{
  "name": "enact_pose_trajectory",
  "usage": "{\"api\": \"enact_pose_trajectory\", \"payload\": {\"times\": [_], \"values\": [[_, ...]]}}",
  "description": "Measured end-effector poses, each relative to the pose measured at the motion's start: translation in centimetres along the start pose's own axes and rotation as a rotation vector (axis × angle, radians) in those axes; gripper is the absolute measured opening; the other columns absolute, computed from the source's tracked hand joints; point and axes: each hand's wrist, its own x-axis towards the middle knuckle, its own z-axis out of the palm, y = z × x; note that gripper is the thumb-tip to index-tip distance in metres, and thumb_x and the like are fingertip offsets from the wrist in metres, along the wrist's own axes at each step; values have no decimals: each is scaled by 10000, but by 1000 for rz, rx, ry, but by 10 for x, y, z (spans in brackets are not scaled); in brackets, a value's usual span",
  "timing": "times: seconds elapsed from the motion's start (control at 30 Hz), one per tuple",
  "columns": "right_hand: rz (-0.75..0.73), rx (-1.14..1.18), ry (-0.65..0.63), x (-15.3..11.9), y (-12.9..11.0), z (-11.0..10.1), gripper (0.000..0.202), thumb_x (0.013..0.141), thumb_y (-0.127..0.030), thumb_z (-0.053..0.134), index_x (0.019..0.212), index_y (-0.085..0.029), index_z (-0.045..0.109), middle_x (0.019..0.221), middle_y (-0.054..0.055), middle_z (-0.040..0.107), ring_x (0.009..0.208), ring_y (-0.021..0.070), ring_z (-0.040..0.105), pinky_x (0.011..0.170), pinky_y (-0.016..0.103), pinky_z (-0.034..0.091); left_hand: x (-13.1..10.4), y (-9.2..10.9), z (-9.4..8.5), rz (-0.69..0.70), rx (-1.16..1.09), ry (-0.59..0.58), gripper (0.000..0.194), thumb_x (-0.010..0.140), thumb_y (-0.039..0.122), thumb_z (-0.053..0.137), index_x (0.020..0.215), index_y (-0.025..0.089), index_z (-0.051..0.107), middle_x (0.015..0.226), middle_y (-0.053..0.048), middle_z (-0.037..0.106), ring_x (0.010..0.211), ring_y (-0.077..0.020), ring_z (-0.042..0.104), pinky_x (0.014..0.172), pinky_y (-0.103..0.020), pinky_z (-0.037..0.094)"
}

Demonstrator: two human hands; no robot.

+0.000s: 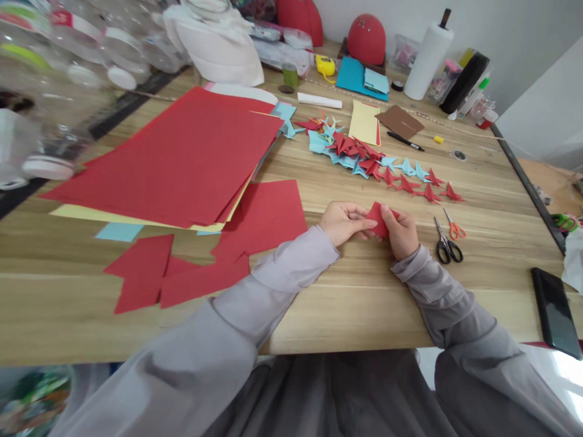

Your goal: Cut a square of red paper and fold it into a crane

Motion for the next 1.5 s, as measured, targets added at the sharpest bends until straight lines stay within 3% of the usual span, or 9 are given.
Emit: {"api": "enact_pose_trajectory", "payload": {"times": [0.2,0.37,0.53,0.7,0.93,1.17,1.3,1.4,1.5], "values": [[-64,20,70,2,0,-2,338,666,-457,707,560,-180,544,508,-41,517,463,74,426,448,218,340,-2,-1,0,0,69,-76,285,457,212,836,624,97,636,491,-37,641,451,-133,613,449,-218,496],[-48,-3,57,2,-2,-1,388,704,-499,651,534,-186,499,464,-43,472,431,75,369,416,224,277,0,-6,0,32,44,-23,349,400,202,846,662,101,637,517,-17,638,460,-118,593,471,-239,501],[-174,-160,38,0,-4,0,449,743,-526,592,491,-180,458,479,-41,428,476,76,350,482,237,307,4,-8,-2,130,13,22,352,375,149,827,682,103,660,587,-10,654,544,-106,592,584,-259,508],[-198,-258,36,-1,-6,1,469,754,-545,563,488,-176,449,479,-44,407,488,74,334,493,236,301,5,-7,-4,122,59,17,308,412,135,803,693,101,680,478,35,583,444,-57,496,491,-200,415],[-155,-144,67,0,-3,2,483,726,-562,581,484,-175,420,469,-64,344,476,59,284,476,222,278,4,-3,-4,118,30,-19,304,463,110,770,756,102,690,537,18,624,487,-64,536,514,-195,440],[-129,26,145,4,3,1,432,727,-491,628,502,-169,450,493,-59,400,480,57,320,469,213,277,2,-5,-3,99,-27,-7,376,451,237,824,766,96,674,559,3,635,501,-103,578,513,-254,520],[-81,105,159,5,6,1,438,724,-543,613,524,-177,476,503,-49,435,475,69,366,460,217,311,3,-8,-3,98,-33,-28,419,396,247,851,729,89,652,544,-6,637,482,-115,591,492,-259,529],[-36,191,152,4,5,1,464,744,-610,542,551,-190,509,501,-34,461,462,89,403,432,232,346,6,-9,-4,117,-59,32,429,402,274,853,730,90,647,563,-13,646,485,-123,602,489,-264,533],[-30,194,95,3,1,2,395,701,-573,619,609,-191,579,518,-30,513,448,89,420,402,227,366,8,-10,-5,131,-119,109,434,411,279,850,751,96,651,588,-14,656,495,-122,610,508,-267,540]]}}
